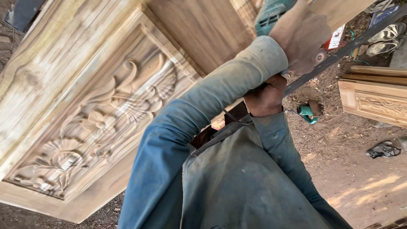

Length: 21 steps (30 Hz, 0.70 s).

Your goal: Sanding and polishing an intricately carved wooden door using a power drill with a sanding attachment.

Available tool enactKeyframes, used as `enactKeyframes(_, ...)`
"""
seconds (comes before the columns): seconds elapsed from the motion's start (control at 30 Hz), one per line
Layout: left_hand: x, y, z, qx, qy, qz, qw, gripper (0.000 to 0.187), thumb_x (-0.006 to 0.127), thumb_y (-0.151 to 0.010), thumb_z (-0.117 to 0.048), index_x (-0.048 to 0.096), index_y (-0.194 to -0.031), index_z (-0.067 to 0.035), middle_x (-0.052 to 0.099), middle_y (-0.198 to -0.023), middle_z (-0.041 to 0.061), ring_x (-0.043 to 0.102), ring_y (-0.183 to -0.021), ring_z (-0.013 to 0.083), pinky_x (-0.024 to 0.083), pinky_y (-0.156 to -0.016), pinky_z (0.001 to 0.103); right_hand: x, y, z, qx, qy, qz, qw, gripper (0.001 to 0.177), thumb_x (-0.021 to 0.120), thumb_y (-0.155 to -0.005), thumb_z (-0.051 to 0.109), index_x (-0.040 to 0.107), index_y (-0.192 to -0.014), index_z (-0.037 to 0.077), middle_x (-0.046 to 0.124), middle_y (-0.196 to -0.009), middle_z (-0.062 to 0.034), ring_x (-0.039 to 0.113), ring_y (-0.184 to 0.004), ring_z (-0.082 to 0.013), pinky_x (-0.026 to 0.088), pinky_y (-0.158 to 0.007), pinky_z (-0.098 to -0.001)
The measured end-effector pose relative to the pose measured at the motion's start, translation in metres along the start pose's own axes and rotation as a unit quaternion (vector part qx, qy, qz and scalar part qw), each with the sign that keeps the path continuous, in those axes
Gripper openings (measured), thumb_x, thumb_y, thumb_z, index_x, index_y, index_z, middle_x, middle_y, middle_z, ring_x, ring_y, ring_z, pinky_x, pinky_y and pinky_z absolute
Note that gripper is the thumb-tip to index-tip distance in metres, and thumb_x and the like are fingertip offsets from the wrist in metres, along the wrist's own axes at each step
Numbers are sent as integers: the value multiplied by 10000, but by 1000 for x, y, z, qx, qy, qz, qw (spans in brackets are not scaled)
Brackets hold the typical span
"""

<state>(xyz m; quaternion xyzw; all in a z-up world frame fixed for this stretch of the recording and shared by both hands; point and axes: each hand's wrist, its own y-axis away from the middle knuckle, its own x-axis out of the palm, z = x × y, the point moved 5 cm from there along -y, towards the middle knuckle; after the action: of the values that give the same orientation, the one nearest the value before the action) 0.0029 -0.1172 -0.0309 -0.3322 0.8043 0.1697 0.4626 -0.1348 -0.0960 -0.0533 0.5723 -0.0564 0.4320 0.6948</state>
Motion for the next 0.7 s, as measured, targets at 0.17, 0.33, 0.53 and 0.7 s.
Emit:
enactKeyframes(0.17,34,-12,8,-47,-24,55,997,124,745,-619,-289,687,-662,-188,633,-633,-1,560,-561,233,445,-716,450,-60,-17,7,20,6,38,999,235,597,-869,7,680,-1087,-27,734,-1037,-135,714,-1013,-286,587,-1009,-432)
enactKeyframes(0.33,34,3,-10,9,-78,-48,996,216,756,-629,-401,695,-594,-197,660,-590,-15,622,-590,265,484,-779,530,-53,8,9,62,-35,20,997,286,592,-795,8,681,-1065,-13,743,-1020,-135,722,-1006,-301,598,-992,-449)
enactKeyframes(0.53,8,14,-71,-63,16,144,987,188,718,-625,-365,704,-690,-189,696,-683,24,671,-618,272,459,-751,488,-99,52,28,59,73,-38,995,384,619,-774,56,679,-1145,-25,741,-1134,-148,705,-1102,-280,553,-1057,-417)
enactKeyframes(0.7,1,2,-73,-97,28,136,986,174,717,-695,-360,717,-702,-186,711,-727,29,704,-676,270,468,-760,455,-110,33,54,55,48,45,996,483,613,-731,13,668,-1210,-9,712,-1141,-144,677,-1123,-313,556,-1084,-442)
